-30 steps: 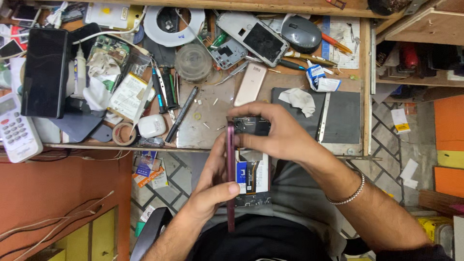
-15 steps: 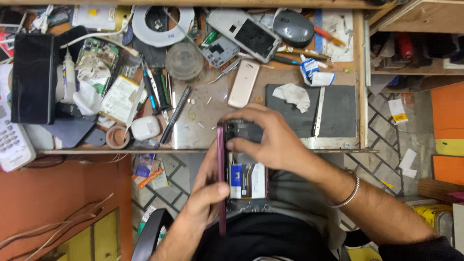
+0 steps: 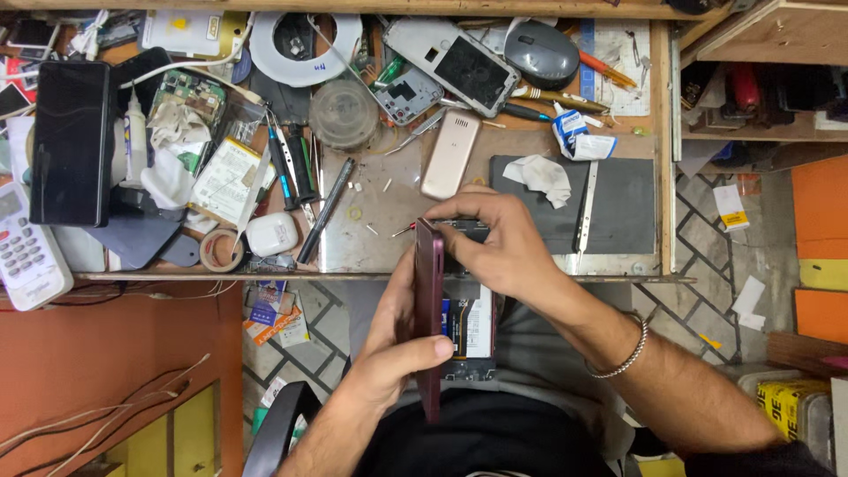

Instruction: The person disassembles a purple smartphone, removes the back cover, and uses a red screwdriver to unscrew internal components. They then reassemble the device by reconnecting the battery and securing the back cover.

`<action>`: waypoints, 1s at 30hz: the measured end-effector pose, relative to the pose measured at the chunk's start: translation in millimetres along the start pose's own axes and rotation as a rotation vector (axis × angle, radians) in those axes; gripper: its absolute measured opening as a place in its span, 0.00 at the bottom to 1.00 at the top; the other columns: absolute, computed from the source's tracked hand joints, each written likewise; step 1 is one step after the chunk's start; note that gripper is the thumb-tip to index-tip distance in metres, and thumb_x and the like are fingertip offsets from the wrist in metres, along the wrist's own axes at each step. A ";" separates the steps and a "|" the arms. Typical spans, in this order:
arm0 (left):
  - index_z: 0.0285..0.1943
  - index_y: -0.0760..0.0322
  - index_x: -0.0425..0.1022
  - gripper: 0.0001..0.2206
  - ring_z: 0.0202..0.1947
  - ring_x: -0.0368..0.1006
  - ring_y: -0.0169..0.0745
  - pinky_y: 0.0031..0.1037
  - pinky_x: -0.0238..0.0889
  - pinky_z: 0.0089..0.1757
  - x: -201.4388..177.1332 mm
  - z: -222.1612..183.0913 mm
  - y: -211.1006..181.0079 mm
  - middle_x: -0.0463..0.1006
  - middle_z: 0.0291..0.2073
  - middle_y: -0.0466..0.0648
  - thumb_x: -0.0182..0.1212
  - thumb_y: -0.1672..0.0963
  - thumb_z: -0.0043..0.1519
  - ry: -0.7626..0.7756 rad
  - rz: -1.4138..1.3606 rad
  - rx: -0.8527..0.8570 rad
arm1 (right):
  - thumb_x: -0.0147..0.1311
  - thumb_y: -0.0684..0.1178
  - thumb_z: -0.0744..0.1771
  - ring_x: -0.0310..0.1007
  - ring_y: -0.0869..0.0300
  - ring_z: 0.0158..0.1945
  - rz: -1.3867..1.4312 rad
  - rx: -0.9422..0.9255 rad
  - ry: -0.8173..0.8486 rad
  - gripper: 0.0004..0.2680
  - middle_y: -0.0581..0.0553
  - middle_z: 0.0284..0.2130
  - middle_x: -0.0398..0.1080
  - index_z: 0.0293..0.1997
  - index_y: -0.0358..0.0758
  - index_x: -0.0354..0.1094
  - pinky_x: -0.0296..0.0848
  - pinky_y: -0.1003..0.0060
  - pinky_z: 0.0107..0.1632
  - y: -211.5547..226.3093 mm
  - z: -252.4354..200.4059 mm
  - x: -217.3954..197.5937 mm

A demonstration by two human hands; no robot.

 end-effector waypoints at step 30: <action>0.69 0.71 0.66 0.18 0.50 0.76 0.34 0.27 0.69 0.52 7.9 81.4 -13.1 0.80 0.53 0.51 0.49 0.59 0.71 -0.138 -0.139 0.243 | 0.58 0.36 0.66 0.72 0.60 0.52 0.307 0.094 -0.167 0.26 0.37 0.60 0.66 0.74 0.31 0.53 0.76 0.67 0.51 7.5 -42.7 -66.3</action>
Point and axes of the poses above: each hand's wrist, its own z-axis towards the middle knuckle, its own x-axis out of the palm, y = z × x, the point moved 10 cm from there along z, towards the middle knuckle
